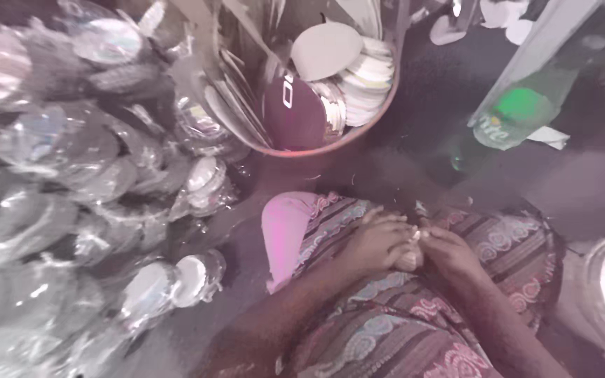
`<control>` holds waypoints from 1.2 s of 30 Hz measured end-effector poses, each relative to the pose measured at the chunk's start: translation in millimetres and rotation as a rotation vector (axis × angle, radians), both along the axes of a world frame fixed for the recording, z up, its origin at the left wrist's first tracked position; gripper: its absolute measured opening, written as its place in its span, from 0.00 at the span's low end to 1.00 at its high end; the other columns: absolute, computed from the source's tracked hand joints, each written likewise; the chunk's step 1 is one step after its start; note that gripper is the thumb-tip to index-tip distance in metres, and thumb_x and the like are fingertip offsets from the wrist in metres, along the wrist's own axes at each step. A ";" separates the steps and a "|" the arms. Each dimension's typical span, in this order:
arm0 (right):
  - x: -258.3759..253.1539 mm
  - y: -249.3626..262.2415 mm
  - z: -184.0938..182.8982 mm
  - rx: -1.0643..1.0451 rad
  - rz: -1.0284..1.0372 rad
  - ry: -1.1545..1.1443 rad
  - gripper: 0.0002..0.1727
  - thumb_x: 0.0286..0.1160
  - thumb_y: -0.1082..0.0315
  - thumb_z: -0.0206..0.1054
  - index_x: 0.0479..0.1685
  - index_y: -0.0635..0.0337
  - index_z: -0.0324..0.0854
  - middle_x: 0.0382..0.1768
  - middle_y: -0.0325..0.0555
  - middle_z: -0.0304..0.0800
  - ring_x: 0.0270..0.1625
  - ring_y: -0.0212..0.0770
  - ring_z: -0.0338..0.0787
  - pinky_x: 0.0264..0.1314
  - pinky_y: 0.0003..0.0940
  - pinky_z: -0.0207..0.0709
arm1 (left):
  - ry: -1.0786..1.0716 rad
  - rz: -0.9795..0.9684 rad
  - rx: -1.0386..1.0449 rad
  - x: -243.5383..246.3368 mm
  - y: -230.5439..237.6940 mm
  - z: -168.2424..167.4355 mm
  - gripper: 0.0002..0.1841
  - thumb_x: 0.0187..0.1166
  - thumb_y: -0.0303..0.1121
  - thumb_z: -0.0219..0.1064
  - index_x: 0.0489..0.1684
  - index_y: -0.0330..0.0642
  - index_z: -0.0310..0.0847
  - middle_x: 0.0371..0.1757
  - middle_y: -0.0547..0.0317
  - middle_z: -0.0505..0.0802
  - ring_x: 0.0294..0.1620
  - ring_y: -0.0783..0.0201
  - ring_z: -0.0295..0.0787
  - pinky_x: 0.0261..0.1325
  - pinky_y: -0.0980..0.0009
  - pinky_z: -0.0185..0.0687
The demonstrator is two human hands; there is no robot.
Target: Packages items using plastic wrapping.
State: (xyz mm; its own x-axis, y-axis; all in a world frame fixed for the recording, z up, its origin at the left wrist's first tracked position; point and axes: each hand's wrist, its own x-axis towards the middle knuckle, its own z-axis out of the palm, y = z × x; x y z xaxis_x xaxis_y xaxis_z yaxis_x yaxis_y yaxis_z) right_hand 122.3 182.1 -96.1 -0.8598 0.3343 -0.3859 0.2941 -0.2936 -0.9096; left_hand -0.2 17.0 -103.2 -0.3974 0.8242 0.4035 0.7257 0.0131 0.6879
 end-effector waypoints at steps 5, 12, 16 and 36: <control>1.2 -1.3 0.8 0.265 0.061 0.001 0.07 0.75 0.72 0.65 0.36 0.59 0.90 0.34 0.30 0.91 0.39 0.22 0.89 0.49 0.23 0.85 | 0.162 0.125 0.017 -1.8 1.1 7.6 0.10 0.80 0.27 0.64 0.40 0.39 0.94 0.44 0.51 0.98 0.53 0.55 0.96 0.75 0.49 0.77; 3.5 -14.1 0.8 0.387 -0.005 -0.025 0.03 0.76 0.73 0.67 0.38 0.62 0.86 0.32 0.31 0.89 0.35 0.21 0.86 0.42 0.18 0.83 | 0.066 0.213 -0.156 -36.5 -32.5 -0.7 0.10 0.79 0.26 0.64 0.45 0.33 0.93 0.51 0.44 0.96 0.61 0.46 0.92 0.75 0.46 0.76; 4.9 -6.5 -10.3 0.134 0.104 0.151 0.12 0.83 0.73 0.56 0.56 0.63 0.83 0.57 0.40 0.90 0.58 0.33 0.90 0.64 0.33 0.87 | -0.027 0.004 -0.192 -37.3 -41.7 -3.2 0.24 0.73 0.37 0.77 0.67 0.37 0.85 0.75 0.44 0.86 0.82 0.46 0.75 0.88 0.49 0.63; 20.3 52.9 -57.9 0.470 0.093 0.078 0.27 0.94 0.49 0.48 0.79 0.53 0.75 0.70 0.48 0.87 0.69 0.47 0.88 0.71 0.54 0.84 | -0.348 1.078 -0.660 -36.5 -266.8 62.1 0.44 0.63 0.48 0.85 0.82 0.45 0.70 0.67 0.36 0.87 0.67 0.37 0.87 0.67 0.33 0.79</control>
State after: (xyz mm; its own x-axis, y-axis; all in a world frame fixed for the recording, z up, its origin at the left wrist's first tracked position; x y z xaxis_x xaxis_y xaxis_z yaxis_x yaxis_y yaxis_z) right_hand 142.6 235.0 -154.0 -0.9146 0.3775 -0.1446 0.2251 0.1786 -0.9578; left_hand -36.6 -249.7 -41.2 -0.9777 0.0301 -0.2080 -0.0744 0.8760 0.4765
